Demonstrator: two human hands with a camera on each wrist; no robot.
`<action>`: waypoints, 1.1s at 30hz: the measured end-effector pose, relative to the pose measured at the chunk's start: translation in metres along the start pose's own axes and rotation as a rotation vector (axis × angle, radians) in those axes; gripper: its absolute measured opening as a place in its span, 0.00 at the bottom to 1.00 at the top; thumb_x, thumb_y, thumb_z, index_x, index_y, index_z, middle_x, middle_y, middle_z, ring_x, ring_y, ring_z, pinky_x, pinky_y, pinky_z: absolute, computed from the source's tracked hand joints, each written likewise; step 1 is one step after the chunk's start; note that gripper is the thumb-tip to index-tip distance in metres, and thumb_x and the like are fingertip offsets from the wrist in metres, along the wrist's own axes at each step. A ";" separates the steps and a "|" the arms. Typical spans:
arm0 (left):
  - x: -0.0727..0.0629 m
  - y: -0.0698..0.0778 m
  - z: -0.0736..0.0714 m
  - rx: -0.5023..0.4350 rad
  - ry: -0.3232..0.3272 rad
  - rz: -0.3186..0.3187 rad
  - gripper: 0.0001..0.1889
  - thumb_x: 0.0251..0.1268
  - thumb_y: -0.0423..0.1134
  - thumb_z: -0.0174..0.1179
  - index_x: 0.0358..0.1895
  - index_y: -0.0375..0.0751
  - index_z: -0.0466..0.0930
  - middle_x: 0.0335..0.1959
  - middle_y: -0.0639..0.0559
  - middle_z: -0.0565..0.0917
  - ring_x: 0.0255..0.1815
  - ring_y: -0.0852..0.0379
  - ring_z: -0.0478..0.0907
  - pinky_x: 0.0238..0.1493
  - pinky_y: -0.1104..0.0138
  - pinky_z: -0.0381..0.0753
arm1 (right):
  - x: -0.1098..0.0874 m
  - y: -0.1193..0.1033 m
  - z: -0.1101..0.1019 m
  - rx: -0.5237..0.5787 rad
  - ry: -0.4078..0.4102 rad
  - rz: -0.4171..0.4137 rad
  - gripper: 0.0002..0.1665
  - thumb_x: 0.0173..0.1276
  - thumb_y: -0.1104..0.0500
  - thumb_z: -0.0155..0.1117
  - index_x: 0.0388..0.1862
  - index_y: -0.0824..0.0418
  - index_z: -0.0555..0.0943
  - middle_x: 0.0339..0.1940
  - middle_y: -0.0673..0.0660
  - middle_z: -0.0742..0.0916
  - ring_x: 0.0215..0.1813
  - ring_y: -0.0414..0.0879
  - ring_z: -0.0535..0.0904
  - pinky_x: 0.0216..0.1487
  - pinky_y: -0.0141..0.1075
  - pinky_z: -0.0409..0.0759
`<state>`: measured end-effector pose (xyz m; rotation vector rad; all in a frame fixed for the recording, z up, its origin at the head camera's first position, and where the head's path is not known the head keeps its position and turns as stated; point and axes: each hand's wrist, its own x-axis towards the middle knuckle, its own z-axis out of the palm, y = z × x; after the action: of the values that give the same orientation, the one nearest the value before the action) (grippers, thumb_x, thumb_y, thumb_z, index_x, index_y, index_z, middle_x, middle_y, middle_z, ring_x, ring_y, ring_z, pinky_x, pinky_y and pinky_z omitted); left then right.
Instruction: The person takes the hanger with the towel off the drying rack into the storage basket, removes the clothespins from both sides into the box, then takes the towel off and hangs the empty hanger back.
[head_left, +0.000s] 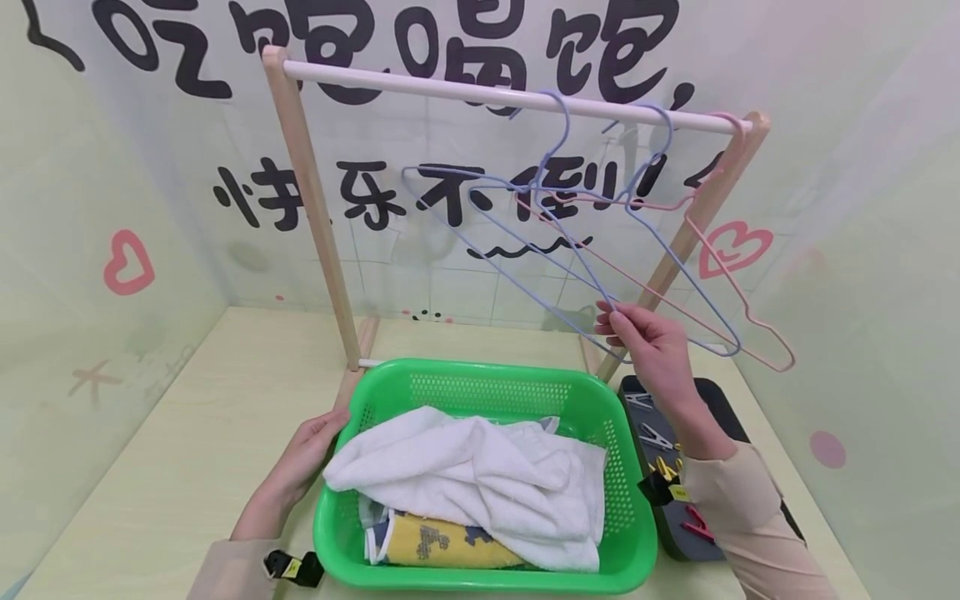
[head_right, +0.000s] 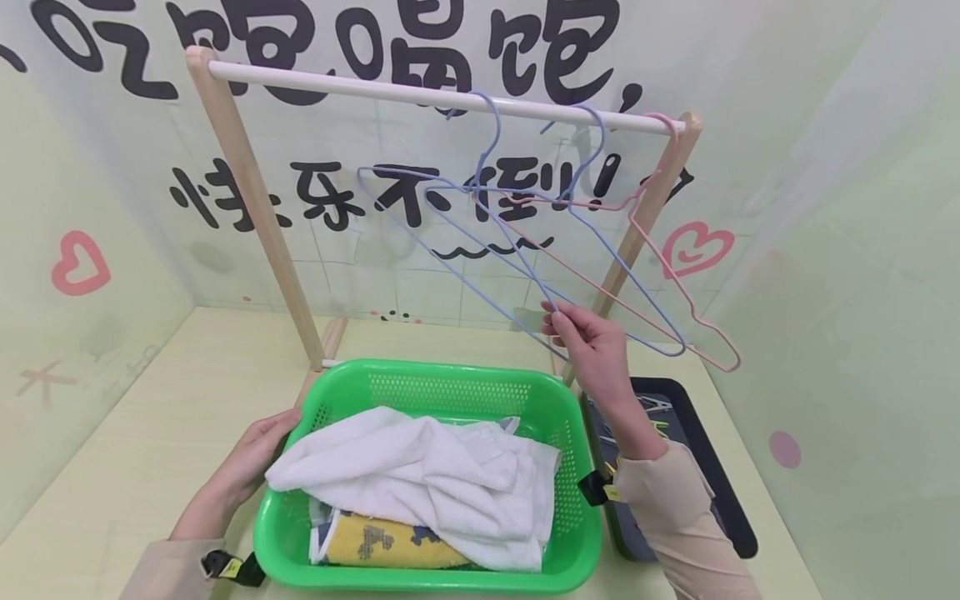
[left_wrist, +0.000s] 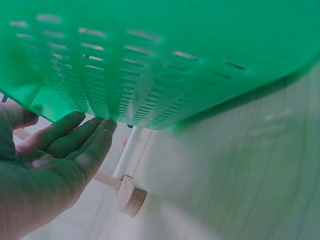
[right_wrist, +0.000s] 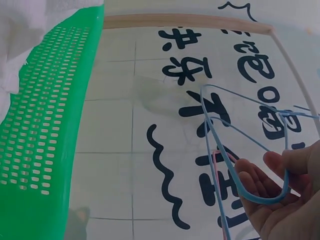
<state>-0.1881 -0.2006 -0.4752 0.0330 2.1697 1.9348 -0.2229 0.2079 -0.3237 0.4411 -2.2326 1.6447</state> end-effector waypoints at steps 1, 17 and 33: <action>0.000 0.000 0.000 0.000 0.001 -0.004 0.30 0.76 0.50 0.39 0.63 0.22 0.64 0.62 0.38 0.71 0.51 0.77 0.67 0.52 0.80 0.67 | 0.000 0.000 0.000 -0.007 -0.016 0.004 0.15 0.71 0.67 0.52 0.49 0.78 0.77 0.35 0.38 0.86 0.37 0.36 0.83 0.40 0.25 0.81; 0.000 0.000 -0.001 0.013 -0.002 -0.003 0.30 0.76 0.50 0.40 0.61 0.22 0.66 0.60 0.40 0.73 0.53 0.71 0.68 0.54 0.76 0.67 | 0.003 0.000 0.008 -0.081 -0.050 0.046 0.17 0.73 0.69 0.47 0.56 0.76 0.74 0.43 0.75 0.81 0.39 0.32 0.81 0.44 0.26 0.80; -0.006 0.014 -0.009 0.174 0.024 0.030 0.26 0.75 0.47 0.44 0.59 0.24 0.70 0.55 0.36 0.77 0.54 0.53 0.75 0.57 0.59 0.74 | -0.026 -0.005 0.025 -0.563 0.264 -0.528 0.31 0.57 0.75 0.61 0.62 0.69 0.71 0.60 0.66 0.76 0.60 0.57 0.73 0.40 0.28 0.77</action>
<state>-0.1860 -0.2082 -0.4593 0.0725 2.3598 1.7651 -0.1996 0.1836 -0.3383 0.5550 -2.0247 0.7257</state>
